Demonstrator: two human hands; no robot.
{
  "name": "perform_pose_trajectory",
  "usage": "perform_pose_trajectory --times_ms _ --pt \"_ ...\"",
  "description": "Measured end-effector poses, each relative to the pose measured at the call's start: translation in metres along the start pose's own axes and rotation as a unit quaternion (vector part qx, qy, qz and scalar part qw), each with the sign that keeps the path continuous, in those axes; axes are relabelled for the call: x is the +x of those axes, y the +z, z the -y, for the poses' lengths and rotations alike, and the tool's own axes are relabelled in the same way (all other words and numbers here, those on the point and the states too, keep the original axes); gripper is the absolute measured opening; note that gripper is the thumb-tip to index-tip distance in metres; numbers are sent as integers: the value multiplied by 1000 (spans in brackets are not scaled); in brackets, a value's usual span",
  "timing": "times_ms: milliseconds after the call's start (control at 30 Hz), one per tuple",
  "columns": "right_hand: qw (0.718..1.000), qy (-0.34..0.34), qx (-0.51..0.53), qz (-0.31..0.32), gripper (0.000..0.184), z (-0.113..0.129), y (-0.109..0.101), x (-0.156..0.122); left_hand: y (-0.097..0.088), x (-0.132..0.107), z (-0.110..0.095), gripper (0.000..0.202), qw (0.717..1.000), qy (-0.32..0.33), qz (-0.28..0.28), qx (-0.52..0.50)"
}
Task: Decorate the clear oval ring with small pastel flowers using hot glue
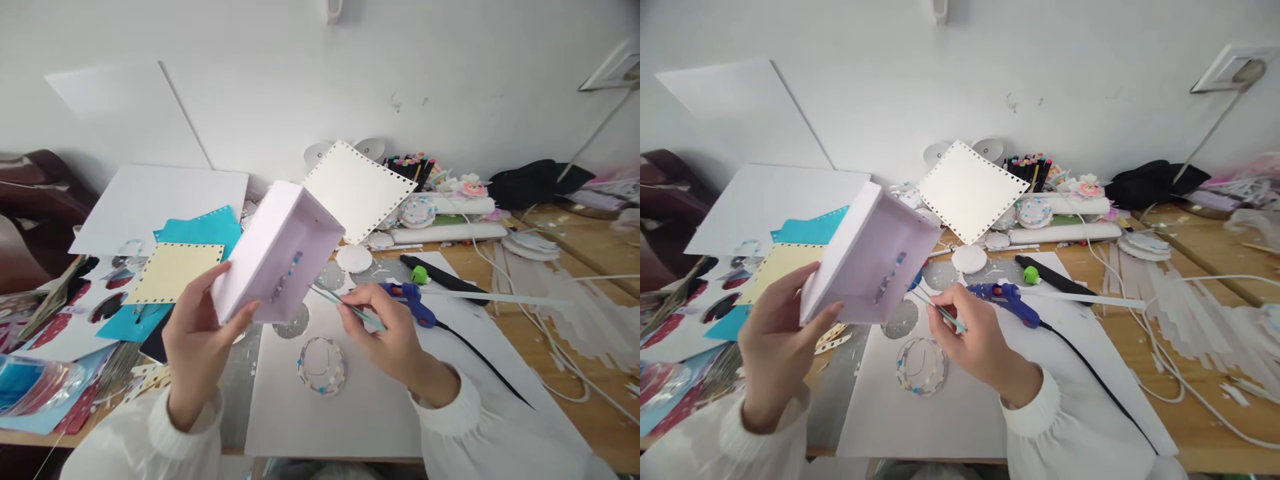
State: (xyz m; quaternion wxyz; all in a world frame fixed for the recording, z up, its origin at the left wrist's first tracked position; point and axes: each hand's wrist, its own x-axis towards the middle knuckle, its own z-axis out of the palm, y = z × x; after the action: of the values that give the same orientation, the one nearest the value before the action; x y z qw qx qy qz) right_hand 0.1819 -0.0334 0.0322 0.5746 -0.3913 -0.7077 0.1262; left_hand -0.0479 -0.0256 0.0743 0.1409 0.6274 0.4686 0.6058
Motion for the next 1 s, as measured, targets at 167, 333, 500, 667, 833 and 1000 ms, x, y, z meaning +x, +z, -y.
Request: perform_pose_trajectory --times_ms 167,333,500,667,833,1000 --pt "996 -73 -36 -32 17 3 -3 13 9 -12 -5 49 1000 0 -6 -19" --pt "988 -145 -29 -51 24 5 -5 14 8 -7 -1 49 1000 5 -16 -9" --pt "982 -135 -122 -45 20 -1 5 16 8 -8 4 50 999 26 20 -3" --pt "981 -81 -171 29 11 -13 17 10 16 -10 21 54 996 58 61 -4" --pt "979 -59 -157 112 10 -17 18 -7 29 -9 41 56 989 96 113 12" --pt "980 -25 -171 103 7 -24 15 -10 41 -8 47 58 983 122 139 -7"
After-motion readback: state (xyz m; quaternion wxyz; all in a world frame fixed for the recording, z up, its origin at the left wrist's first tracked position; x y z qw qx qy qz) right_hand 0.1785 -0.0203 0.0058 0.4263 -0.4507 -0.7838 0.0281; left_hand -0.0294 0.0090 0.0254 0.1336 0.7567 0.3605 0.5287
